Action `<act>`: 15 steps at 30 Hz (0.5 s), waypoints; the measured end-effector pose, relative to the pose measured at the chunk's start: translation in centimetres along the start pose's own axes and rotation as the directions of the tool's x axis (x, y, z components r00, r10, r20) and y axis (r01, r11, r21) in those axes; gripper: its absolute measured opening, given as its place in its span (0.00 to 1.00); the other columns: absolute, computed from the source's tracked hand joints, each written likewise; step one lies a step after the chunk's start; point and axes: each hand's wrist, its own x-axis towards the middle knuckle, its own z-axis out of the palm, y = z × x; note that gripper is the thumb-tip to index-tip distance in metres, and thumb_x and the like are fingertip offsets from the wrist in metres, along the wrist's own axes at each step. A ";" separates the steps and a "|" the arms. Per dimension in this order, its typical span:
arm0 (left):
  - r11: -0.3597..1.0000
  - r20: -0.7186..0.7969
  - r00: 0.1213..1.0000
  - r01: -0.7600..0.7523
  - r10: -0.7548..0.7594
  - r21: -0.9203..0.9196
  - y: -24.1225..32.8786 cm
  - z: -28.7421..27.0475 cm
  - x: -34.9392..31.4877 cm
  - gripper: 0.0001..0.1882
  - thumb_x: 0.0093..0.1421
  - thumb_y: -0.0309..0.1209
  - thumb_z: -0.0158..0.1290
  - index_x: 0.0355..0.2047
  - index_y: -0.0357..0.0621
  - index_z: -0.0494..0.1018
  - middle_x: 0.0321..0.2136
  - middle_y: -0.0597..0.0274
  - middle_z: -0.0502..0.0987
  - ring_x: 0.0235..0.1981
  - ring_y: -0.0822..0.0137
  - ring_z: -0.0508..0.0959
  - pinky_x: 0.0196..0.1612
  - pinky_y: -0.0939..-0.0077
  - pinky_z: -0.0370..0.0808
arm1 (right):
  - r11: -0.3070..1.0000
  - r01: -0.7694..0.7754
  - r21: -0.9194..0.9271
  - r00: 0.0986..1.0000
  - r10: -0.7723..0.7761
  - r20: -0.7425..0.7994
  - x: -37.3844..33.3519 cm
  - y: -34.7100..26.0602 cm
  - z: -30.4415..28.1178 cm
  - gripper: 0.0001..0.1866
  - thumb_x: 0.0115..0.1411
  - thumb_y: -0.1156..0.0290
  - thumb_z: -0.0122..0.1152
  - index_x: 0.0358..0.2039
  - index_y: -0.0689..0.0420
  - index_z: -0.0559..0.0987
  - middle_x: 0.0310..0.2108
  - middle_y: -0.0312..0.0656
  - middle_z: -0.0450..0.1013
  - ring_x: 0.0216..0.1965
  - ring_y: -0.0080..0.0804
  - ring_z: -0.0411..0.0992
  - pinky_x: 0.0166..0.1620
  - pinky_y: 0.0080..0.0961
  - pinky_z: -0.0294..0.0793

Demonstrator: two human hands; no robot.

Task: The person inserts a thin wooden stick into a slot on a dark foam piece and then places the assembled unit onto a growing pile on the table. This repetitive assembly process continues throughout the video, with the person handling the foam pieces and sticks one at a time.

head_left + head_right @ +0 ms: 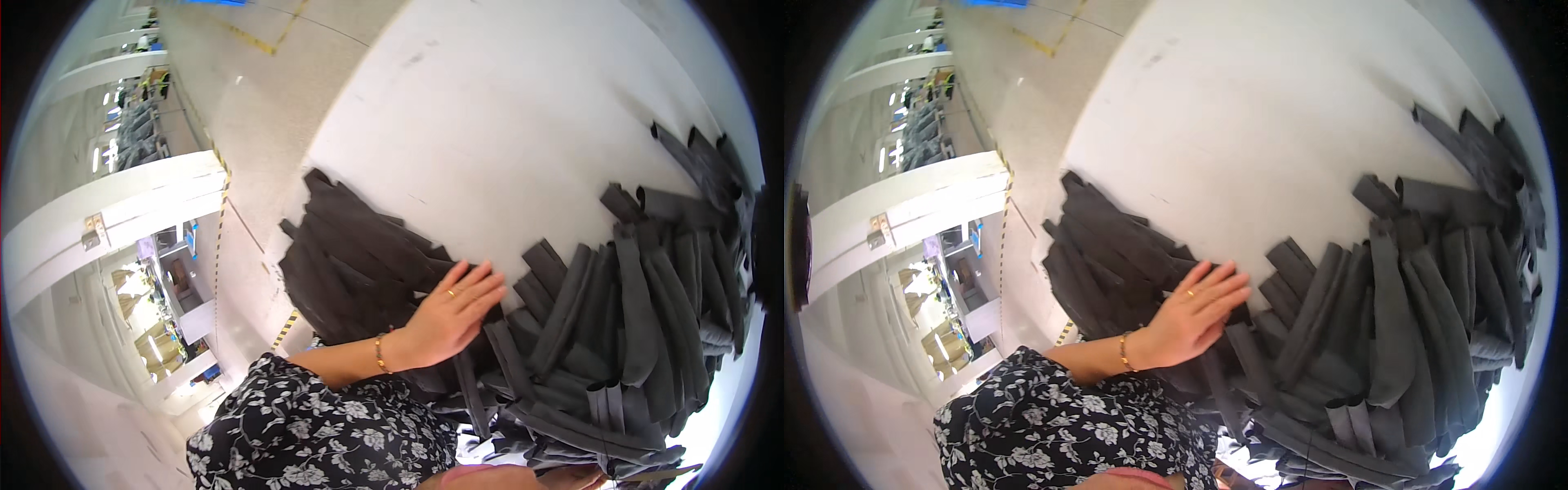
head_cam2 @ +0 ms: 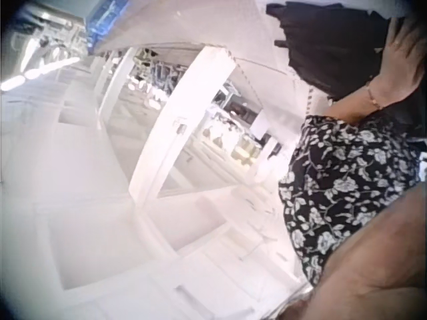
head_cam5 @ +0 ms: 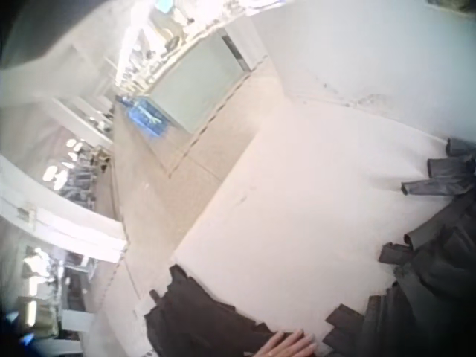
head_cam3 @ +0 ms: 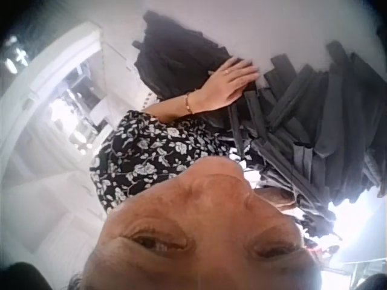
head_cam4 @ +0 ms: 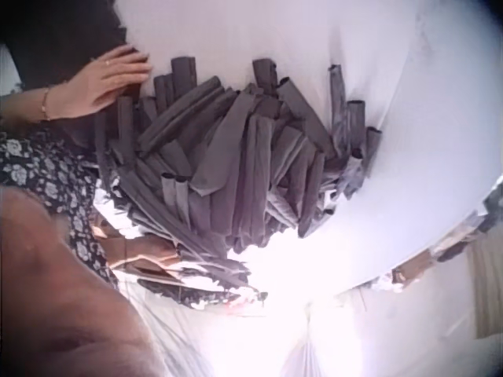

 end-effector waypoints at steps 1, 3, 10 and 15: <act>1.000 0.009 1.000 -0.018 0.018 -0.008 -0.1 -0.2 0.4 0.33 0.51 0.19 0.55 0.59 0.39 0.64 0.61 0.53 0.65 0.65 0.52 0.62 0.66 0.52 0.55 | 0.995 0.066 -0.080 0.998 -0.068 -0.015 -0.3 -0.4 -0.5 0.12 0.61 0.70 0.50 0.23 0.63 0.72 0.22 0.45 0.71 0.23 0.39 0.69 0.30 0.41 0.67; 0.998 0.018 0.999 -0.050 0.051 -0.049 -0.4 -0.3 0.6 0.31 0.53 0.19 0.55 0.59 0.39 0.65 0.61 0.53 0.65 0.65 0.52 0.62 0.67 0.51 0.54 | 0.998 0.058 -0.013 0.998 -0.058 -0.021 -0.9 -1.9 -0.7 0.12 0.62 0.69 0.50 0.25 0.63 0.72 0.21 0.44 0.70 0.22 0.37 0.69 0.28 0.39 0.66; 0.988 -0.117 0.992 -0.065 0.048 -0.143 0.1 -2.7 -1.6 0.26 0.57 0.20 0.54 0.57 0.43 0.67 0.59 0.55 0.68 0.64 0.52 0.62 0.66 0.51 0.57 | 0.939 0.184 0.292 0.983 -0.180 -0.040 1.2 -5.5 -2.2 0.18 0.68 0.60 0.47 0.35 0.66 0.72 0.17 0.40 0.66 0.15 0.26 0.64 0.19 0.23 0.62; 0.989 -0.165 0.986 -0.005 -0.020 -0.149 -1.3 -4.6 -4.3 0.21 0.56 0.19 0.54 0.52 0.42 0.71 0.54 0.56 0.73 0.62 0.52 0.66 0.65 0.52 0.59 | 0.616 0.463 -0.637 0.774 -0.632 -0.048 1.6 -9.0 -4.5 0.20 0.69 0.58 0.48 0.38 0.66 0.72 0.20 0.42 0.69 0.15 0.28 0.65 0.19 0.21 0.63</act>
